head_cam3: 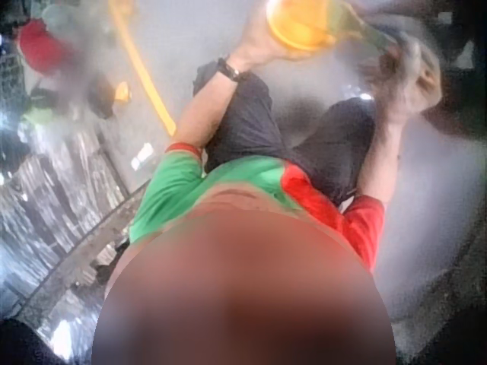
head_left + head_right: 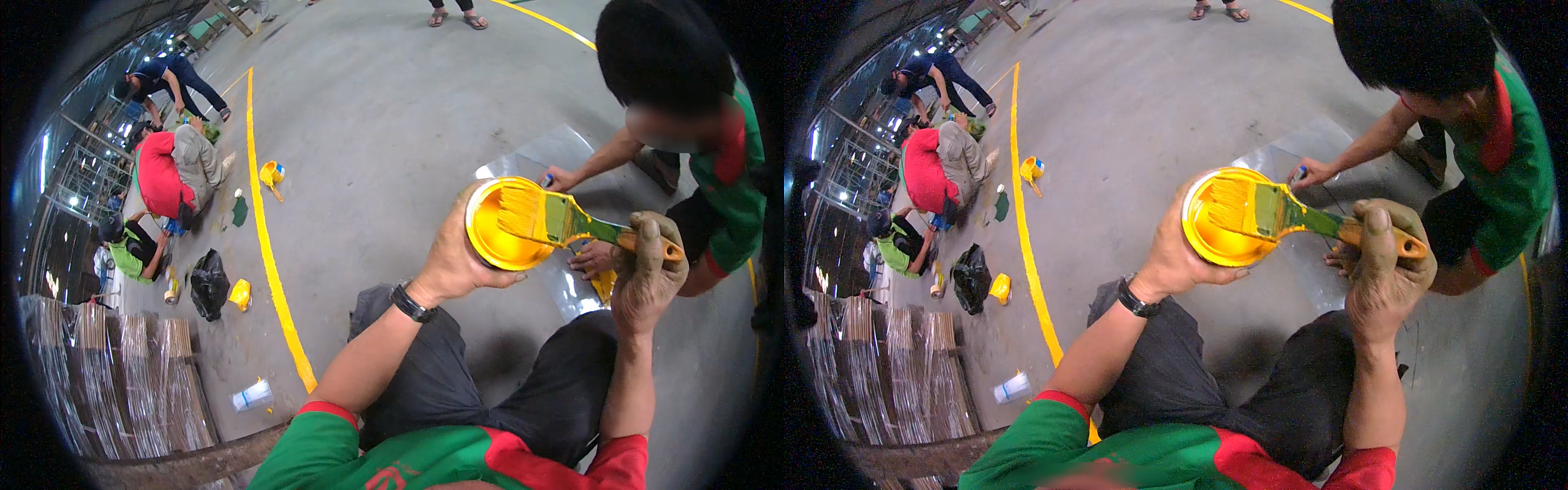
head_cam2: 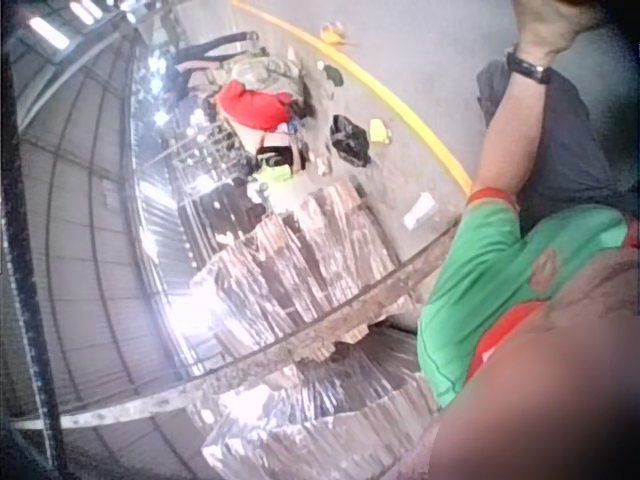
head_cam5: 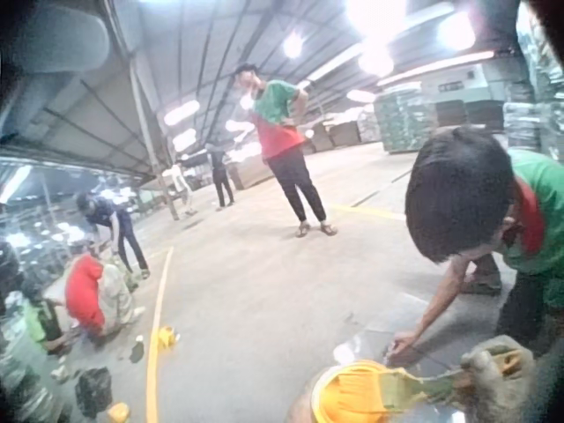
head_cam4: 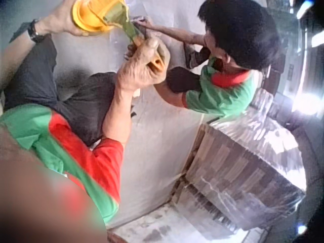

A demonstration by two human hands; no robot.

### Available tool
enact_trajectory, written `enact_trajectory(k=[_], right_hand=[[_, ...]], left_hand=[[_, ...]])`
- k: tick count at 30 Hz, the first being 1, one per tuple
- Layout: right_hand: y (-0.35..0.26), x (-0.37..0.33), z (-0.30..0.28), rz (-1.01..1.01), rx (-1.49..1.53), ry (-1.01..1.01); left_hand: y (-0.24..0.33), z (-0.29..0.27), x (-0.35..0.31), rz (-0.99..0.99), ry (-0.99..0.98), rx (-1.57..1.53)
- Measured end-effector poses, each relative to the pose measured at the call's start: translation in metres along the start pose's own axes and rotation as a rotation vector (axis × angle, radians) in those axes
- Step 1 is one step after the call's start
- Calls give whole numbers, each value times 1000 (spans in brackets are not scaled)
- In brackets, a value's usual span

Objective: The person paints a yellow arrow on a concrete floor using a paintbrush and a small paint can. They repeatedly dip the brush into the can and apply paint along a pre-drawn outline, completing the arrow shape.

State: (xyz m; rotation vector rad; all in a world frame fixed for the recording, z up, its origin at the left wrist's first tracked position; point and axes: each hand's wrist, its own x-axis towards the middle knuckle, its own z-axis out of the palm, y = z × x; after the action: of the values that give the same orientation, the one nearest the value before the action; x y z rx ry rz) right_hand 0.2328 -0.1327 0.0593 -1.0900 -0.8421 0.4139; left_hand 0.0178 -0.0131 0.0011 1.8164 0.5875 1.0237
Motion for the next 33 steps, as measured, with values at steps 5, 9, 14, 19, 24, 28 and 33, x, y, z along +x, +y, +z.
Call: enact_trajectory(k=[5,9,14,19,24,28,33], right_hand=[[-7,2,6,-85,-31,-31],[-10,3,6,-129,-179,-19],[-9,0,2,-126,-15,44],[-8,-2,1,-190,-36,17],[-2,-2,-23,-217,-276,-69],[17,13,-43,-484,-556,-42],[32,19,-60,-667,-949,-60]], left_hand=[[5,-2,7,12,-20,36],[4,-2,6,20,-20,137],[0,2,-4,151,64,240],[4,0,2,244,76,443],[-8,0,3,112,107,197],[-9,0,2,277,168,340],[-10,2,2,360,216,316]])
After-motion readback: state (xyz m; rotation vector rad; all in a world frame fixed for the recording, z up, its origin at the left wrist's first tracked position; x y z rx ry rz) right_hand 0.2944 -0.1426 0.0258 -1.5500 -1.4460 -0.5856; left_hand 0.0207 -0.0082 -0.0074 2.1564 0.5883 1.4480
